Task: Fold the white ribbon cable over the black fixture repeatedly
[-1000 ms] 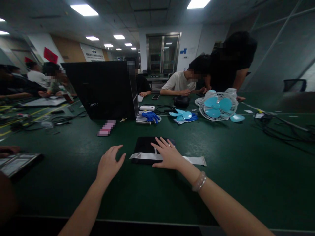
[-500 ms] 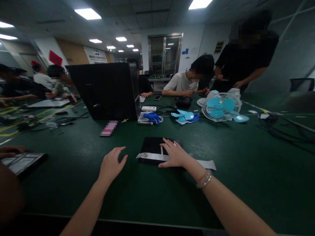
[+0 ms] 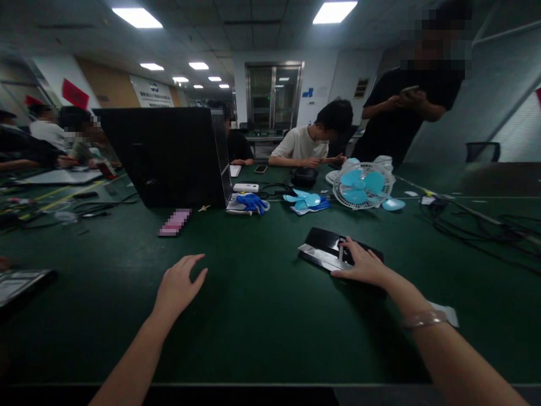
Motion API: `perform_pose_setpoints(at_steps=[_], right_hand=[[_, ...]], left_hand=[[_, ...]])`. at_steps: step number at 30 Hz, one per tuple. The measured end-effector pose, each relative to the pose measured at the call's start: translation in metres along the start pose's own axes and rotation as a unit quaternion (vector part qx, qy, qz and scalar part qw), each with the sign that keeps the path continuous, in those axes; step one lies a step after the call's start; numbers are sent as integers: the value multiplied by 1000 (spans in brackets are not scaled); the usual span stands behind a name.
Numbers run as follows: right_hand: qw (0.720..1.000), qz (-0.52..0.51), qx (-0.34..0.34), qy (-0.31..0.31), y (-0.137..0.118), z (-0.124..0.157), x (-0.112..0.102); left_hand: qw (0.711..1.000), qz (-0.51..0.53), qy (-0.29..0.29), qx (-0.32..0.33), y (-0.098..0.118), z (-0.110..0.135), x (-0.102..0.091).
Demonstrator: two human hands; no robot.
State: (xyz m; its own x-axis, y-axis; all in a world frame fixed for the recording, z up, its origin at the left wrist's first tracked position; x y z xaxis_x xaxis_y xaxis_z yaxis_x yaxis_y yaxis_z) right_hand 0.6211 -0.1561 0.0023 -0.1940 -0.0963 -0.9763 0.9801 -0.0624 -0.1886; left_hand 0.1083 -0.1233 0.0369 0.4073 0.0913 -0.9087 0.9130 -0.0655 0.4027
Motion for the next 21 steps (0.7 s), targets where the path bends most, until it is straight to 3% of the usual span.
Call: perform_pose_setpoints(at_steps=[4,9,13,21], right_hand=[[997,-6,75,28,57,14,-9],[991,-12,127,43,98,30,-19],[987,-12,148,59,113,38,-22],[973,-9,184,140,113,69,-28]], left_hand=[[1000,-3,-6,0,1,1,0],[1000,-5,10,4,1,-1,0],[1000,-9,18,13,-1,-2,1],[999,0,29,17,-3,-2,-1]])
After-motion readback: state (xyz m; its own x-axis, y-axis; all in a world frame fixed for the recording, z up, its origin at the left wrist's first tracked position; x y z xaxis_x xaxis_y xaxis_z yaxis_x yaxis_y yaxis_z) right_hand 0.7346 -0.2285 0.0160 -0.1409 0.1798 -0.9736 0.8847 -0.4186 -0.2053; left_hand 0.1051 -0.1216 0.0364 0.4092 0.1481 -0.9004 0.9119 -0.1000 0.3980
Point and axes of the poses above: each hand's wrist, its own z-axis away from the middle knuckle, its own x-axis out of the palm, y = z × x, the point moved 7 cm from there along -z, towards the middle knuckle, and after that the axes turned 10 degrees about -x, right-handed, at the moved point
